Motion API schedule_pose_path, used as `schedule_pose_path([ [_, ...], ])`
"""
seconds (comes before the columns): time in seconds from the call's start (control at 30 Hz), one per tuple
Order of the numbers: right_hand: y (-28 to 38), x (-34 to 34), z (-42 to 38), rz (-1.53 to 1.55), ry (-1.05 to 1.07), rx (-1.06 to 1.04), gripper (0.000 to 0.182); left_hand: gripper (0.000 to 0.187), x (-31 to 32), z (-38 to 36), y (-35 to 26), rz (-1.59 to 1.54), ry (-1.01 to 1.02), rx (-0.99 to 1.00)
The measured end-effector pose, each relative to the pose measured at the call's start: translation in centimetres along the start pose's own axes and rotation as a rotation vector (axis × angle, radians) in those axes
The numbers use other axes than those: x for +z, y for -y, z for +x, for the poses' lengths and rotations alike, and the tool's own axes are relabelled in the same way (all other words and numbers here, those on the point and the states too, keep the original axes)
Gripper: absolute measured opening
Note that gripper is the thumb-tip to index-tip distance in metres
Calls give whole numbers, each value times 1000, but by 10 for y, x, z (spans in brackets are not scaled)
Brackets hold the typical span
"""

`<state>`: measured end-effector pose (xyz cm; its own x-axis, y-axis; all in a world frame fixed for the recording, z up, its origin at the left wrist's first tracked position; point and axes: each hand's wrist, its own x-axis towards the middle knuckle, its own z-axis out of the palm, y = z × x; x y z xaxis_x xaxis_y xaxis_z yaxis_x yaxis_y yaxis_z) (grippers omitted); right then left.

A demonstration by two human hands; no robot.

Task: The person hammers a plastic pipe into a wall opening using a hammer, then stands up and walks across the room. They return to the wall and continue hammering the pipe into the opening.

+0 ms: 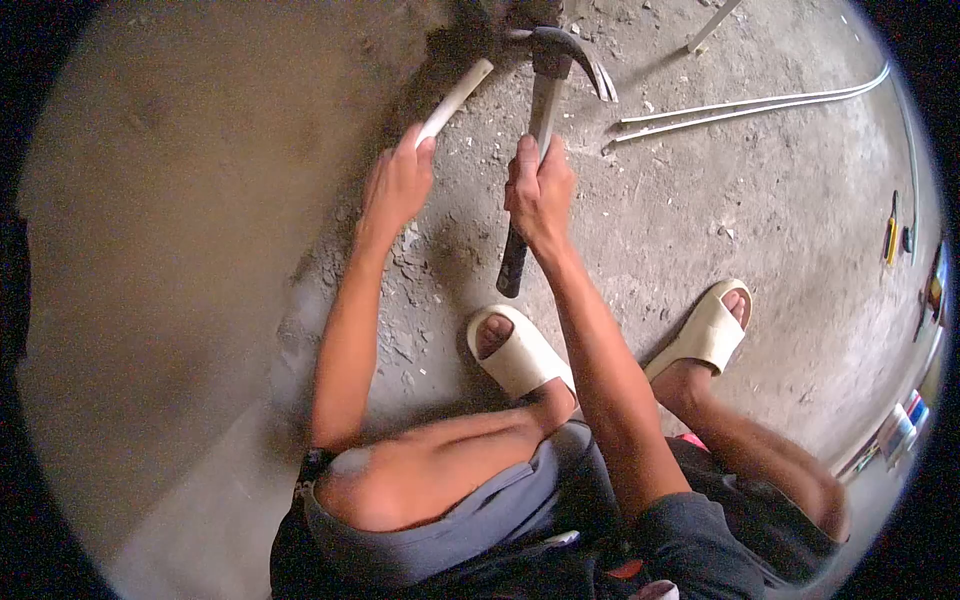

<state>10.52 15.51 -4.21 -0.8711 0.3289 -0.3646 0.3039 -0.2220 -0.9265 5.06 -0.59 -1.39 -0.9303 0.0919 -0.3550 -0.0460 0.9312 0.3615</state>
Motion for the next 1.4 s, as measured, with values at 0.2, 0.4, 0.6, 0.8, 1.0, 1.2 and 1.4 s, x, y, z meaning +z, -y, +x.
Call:
schedule_pose_path([
  [0.2, -15, 7, 8, -143, -32, -58, 31, 37, 15, 35, 13, -159, -92, 71],
  [0.4, -22, 17, 9, -210, -51, -132, 29, 38, 20, 44, 13, -135, -68, 28],
  [0.6, -37, 34, 34, -425, -98, 24, 36, 37, 25, 42, 5, -145, -37, -5],
  [0.8, -42, 44, 7, -542, -3, -3, 20, 31, 33, 42, 30, -98, 33, 119],
  [1.0, -70, 48, 31, -251, -417, -99, 46, 38, 20, 44, 7, -130, 101, -54],
  [1.2, -41, 19, 32, -306, -14, -28, 44, 43, 14, 36, 8, 54, 53, 22],
  [1.4, -37, -12, 0, 24, 49, 142, 38, 34, -3, 13, -19, 161, -35, -4],
])
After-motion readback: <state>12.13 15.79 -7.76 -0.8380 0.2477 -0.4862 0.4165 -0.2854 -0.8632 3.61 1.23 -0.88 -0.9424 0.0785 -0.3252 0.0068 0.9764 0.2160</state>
